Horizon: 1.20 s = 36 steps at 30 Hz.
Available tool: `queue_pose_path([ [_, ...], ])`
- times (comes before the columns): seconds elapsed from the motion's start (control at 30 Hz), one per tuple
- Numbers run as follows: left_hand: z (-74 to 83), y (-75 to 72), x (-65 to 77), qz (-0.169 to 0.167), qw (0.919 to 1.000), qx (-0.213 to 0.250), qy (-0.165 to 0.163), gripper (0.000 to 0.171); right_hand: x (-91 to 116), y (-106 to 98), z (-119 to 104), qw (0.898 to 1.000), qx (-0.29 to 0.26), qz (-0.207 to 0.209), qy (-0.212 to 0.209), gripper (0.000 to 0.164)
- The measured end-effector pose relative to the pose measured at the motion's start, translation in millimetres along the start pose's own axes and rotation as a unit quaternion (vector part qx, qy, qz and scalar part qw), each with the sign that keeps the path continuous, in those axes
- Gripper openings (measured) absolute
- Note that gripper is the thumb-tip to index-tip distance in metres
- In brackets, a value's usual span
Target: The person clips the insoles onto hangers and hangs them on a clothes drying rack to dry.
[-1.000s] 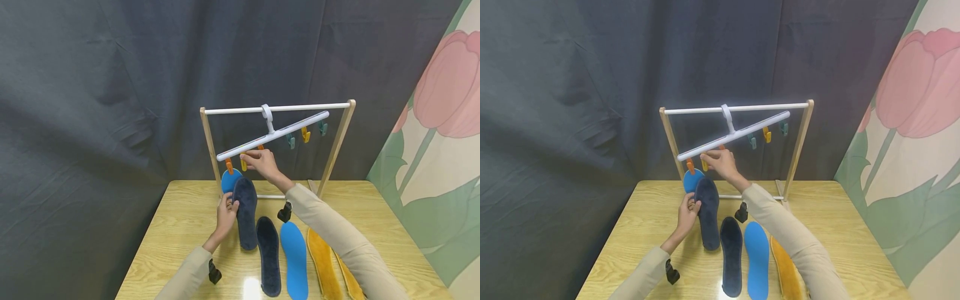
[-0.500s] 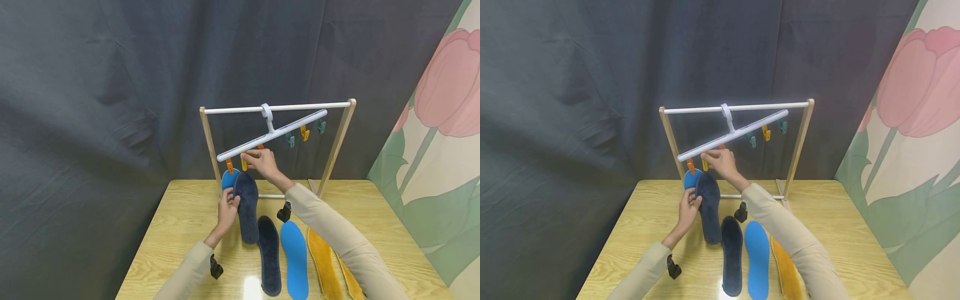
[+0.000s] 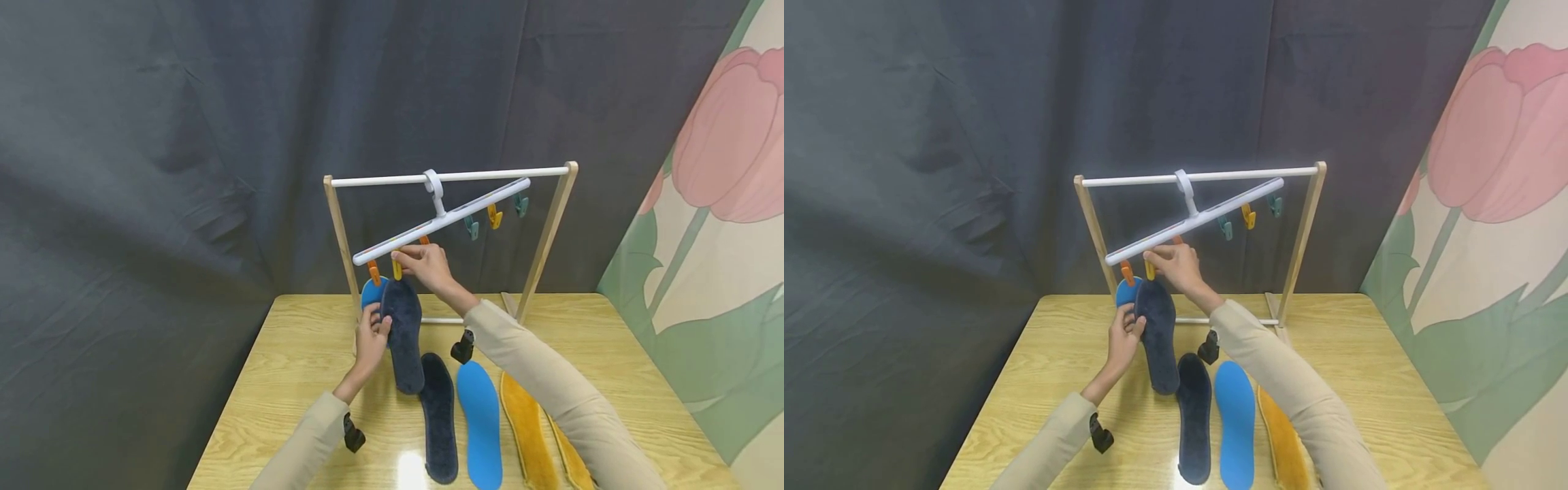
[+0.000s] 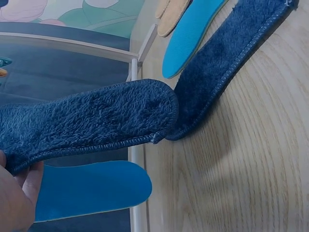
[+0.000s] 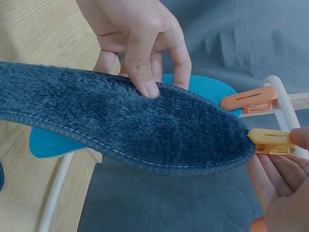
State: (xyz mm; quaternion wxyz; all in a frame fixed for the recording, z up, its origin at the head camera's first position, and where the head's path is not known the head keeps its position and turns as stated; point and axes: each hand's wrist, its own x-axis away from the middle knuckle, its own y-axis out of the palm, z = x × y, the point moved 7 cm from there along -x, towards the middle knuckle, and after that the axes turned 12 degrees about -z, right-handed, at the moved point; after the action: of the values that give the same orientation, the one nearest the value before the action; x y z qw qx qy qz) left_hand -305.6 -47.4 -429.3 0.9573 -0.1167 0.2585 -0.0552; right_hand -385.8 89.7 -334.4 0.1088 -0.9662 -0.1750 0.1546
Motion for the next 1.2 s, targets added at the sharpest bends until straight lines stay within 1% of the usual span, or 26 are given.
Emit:
queue_pose_path([
  [0.1,0.5,-0.5,-1.1,0.002,1.0000,0.002,0.000,0.027,-0.5,0.4,0.0,1.000,-0.005,-0.002,0.001,0.038],
  [0.2,-0.3,-0.2,-1.4,-0.002,0.9999,0.005,-0.010,0.028,-0.7,0.7,0.2,1.000,-0.007,-0.001,0.003,0.038],
  [0.33,-0.2,0.1,-1.9,-0.003,0.9999,0.007,-0.014,0.028,-0.8,0.2,0.4,1.000,-0.002,0.000,0.005,0.038],
  [0.6,2.0,0.5,-2.8,0.010,0.9998,0.003,-0.014,0.027,0.0,0.0,1.2,1.000,-0.005,-0.003,0.006,0.037],
  [0.67,2.7,0.9,-4.1,0.011,0.9999,0.004,-0.009,0.027,0.3,0.1,0.3,1.000,-0.001,-0.003,0.002,0.037],
  [0.77,5.2,1.7,-5.6,0.009,0.9999,0.006,0.007,0.027,0.8,0.3,-0.4,1.000,0.012,-0.005,0.000,0.036],
  [0.9,7.8,1.6,-5.4,0.011,0.9996,-0.002,0.025,0.027,1.6,1.4,-1.2,0.999,0.037,-0.013,0.000,0.040],
  [1.03,8.3,0.8,-4.9,0.016,0.9995,-0.008,0.027,0.028,2.4,3.1,-1.6,0.998,0.062,-0.018,0.004,0.046],
  [1.2,6.7,1.7,-5.2,0.014,0.9996,-0.001,0.025,0.029,3.8,3.9,0.5,0.997,0.073,-0.013,0.012,0.044],
])
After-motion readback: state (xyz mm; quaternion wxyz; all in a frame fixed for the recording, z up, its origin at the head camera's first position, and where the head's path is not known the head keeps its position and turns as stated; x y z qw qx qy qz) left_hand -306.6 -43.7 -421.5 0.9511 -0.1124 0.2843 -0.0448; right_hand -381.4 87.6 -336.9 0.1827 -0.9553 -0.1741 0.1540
